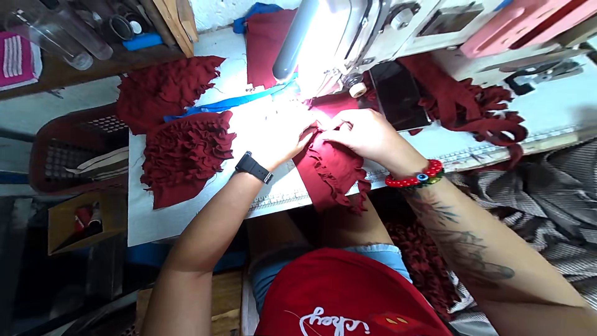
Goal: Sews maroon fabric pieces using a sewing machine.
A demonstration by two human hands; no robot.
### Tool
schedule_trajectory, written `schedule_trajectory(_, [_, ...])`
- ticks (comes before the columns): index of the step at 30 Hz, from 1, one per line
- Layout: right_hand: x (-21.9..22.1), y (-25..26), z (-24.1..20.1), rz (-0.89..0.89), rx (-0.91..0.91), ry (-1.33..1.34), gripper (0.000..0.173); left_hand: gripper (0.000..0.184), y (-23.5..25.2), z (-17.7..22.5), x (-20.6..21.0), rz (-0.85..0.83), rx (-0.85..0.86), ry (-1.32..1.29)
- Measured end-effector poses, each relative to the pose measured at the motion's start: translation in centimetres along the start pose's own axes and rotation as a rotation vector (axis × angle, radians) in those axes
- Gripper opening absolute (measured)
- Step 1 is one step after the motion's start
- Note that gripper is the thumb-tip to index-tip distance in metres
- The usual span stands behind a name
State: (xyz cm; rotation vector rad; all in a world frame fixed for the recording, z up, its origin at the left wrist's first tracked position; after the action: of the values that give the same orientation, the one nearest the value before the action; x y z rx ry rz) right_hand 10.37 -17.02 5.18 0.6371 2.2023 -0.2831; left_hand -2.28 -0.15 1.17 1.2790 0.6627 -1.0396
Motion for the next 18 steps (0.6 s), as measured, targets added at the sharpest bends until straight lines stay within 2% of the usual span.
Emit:
schedule_trajectory(3, [1.3,-0.2,-0.5,0.1,-0.061,-0.121,0.023,0.022,-0.1,0.0,0.3,0.027,0.014,0.031])
schedule_trajectory(6, [2.7,-1.8,-1.1,0.166,-0.171,-0.269,0.018,0.024,-0.4,0.2,0.1,0.002,0.006,0.074])
schedule_trajectory(10, [3.8,-2.7,-0.8,0.117,-0.197,-0.361,0.011,0.022,-0.7,0.5,-0.7,-0.013,-0.019,-0.037])
schedule_trajectory(13, [3.4,-3.1,-0.8,0.057,-0.168,-0.363,0.017,0.023,-0.8,0.9,-1.5,-0.006,-0.071,-0.051])
schedule_trajectory(16, [3.3,-3.2,-0.7,0.045,-0.166,-0.352,0.022,0.021,-0.4,1.0,-1.4,0.058,-0.009,-0.071])
schedule_trajectory(18, [3.1,-3.2,-0.6,0.035,-0.141,-0.334,0.026,0.024,0.0,0.8,-1.2,0.02,-0.008,-0.06])
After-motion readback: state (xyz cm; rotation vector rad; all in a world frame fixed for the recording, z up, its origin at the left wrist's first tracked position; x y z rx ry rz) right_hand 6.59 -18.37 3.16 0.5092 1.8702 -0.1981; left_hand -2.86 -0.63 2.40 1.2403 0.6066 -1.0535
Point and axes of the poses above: each hand's wrist, its own y-axis towards the middle knuckle, its own x-axis out of the palm, z = x × y, the point moved 1 cm from there along y, towards the middle knuckle, and after that the axes turned 7 degrees about x, right-handed, at the moved point
